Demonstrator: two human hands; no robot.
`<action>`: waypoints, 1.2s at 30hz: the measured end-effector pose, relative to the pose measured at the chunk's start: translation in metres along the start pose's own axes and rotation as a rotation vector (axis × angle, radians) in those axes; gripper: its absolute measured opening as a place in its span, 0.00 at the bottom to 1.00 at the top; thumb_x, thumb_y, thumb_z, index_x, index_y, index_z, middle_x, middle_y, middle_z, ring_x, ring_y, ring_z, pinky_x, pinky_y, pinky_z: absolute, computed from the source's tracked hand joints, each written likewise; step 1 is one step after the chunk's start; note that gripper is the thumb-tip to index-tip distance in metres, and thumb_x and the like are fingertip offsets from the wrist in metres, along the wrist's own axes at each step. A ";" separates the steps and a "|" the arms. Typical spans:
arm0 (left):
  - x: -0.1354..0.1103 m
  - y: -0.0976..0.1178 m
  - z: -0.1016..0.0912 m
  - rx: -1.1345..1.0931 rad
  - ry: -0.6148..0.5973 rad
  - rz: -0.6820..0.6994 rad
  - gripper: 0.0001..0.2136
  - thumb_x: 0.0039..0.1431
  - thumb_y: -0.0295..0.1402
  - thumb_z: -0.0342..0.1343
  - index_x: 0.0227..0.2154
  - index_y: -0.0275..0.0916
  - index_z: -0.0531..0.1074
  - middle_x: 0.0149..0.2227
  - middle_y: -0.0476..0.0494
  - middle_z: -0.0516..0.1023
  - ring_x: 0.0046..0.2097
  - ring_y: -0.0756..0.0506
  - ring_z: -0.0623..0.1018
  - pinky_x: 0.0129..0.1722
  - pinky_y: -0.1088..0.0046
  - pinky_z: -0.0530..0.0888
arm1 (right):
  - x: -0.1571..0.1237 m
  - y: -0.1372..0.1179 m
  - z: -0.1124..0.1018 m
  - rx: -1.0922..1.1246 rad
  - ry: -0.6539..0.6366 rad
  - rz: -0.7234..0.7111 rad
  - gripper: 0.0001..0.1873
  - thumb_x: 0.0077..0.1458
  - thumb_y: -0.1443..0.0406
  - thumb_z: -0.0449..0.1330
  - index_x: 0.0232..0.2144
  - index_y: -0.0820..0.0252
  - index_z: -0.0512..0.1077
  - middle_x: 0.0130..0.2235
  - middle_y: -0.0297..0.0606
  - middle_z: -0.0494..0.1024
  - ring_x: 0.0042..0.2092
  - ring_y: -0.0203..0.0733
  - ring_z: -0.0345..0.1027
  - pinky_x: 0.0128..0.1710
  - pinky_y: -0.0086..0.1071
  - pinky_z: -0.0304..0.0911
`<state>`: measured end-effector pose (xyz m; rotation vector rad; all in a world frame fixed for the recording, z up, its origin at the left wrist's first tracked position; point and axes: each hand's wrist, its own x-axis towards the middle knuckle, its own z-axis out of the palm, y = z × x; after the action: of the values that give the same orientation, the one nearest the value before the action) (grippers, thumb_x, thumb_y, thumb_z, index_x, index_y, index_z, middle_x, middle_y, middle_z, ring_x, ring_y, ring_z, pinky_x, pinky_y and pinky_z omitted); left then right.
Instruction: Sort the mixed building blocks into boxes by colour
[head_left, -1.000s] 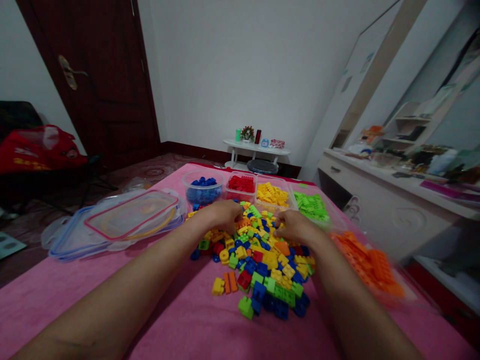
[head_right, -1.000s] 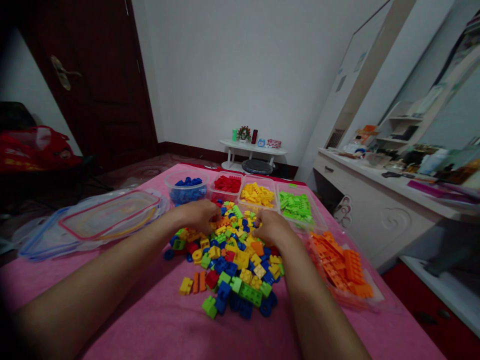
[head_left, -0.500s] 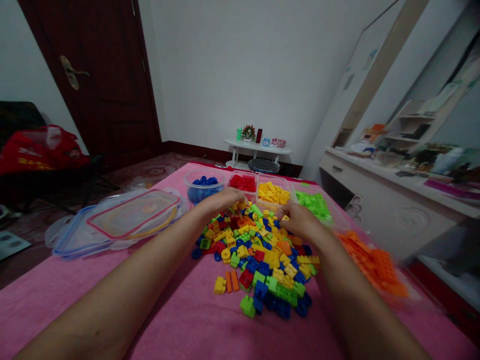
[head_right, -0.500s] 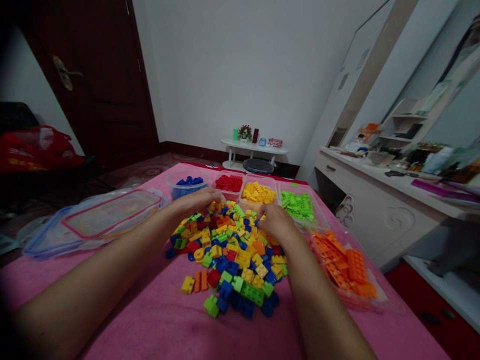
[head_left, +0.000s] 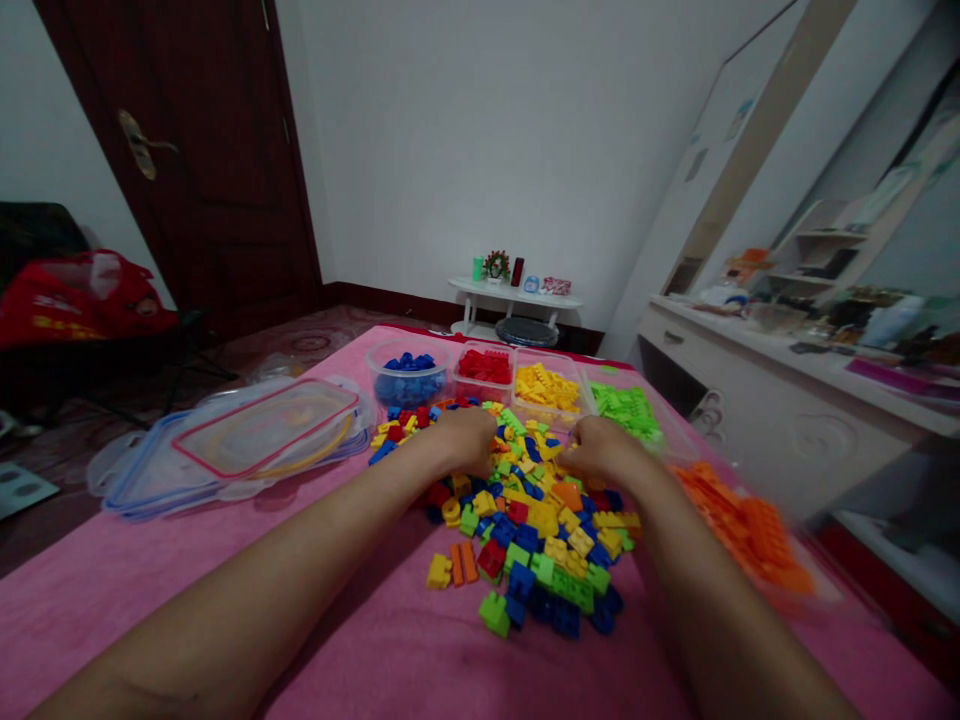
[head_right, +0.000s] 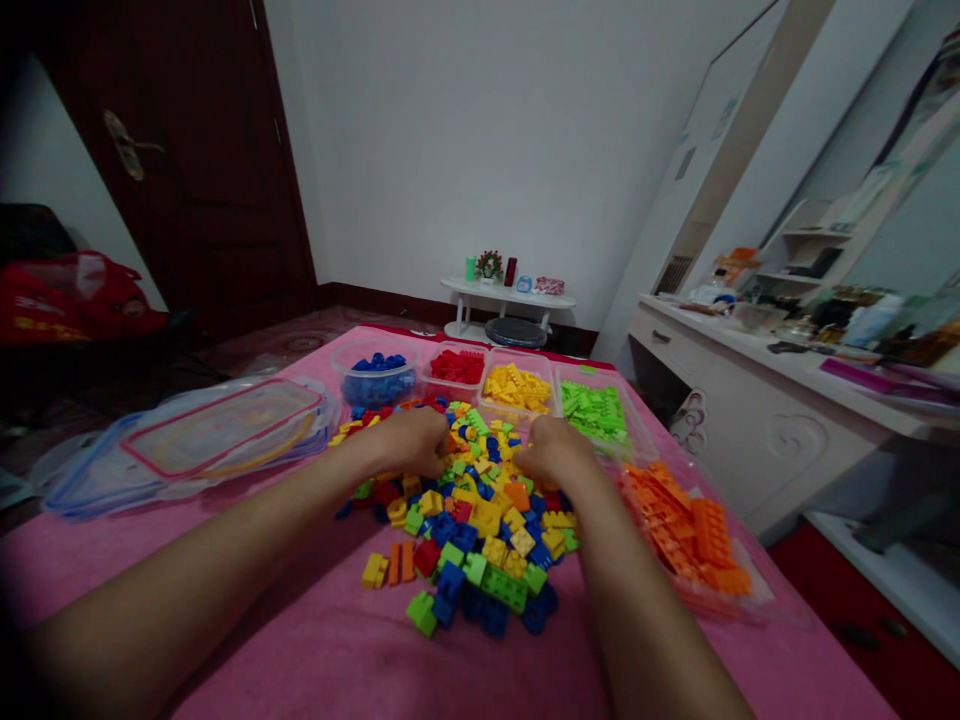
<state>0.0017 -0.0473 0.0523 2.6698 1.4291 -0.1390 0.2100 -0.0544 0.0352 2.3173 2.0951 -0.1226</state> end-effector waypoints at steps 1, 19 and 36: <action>0.000 0.001 0.000 0.008 0.006 -0.004 0.12 0.40 0.33 0.57 0.28 0.34 0.78 0.27 0.38 0.78 0.30 0.44 0.75 0.26 0.75 0.67 | 0.001 0.000 -0.001 0.059 0.046 -0.028 0.12 0.41 0.58 0.60 0.22 0.62 0.73 0.25 0.40 0.74 0.27 0.39 0.66 0.22 0.29 0.49; 0.017 -0.021 0.023 -0.133 0.040 0.177 0.11 0.40 0.28 0.55 0.29 0.40 0.78 0.30 0.47 0.79 0.29 0.48 0.74 0.27 0.78 0.66 | -0.006 -0.026 -0.007 1.851 0.057 -0.070 0.12 0.40 0.64 0.66 0.27 0.62 0.68 0.23 0.30 0.70 0.20 0.28 0.61 0.14 0.18 0.53; 0.016 -0.048 -0.011 -0.697 0.083 0.049 0.10 0.42 0.34 0.55 0.25 0.33 0.76 0.18 0.52 0.68 0.21 0.55 0.62 0.19 0.80 0.57 | -0.012 -0.047 0.002 2.172 -0.339 0.016 0.15 0.59 0.55 0.49 0.36 0.61 0.65 0.26 0.36 0.73 0.19 0.30 0.62 0.11 0.18 0.53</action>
<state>-0.0290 -0.0068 0.0582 2.1401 1.1456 0.4040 0.1619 -0.0613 0.0361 1.7804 1.3734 -3.6911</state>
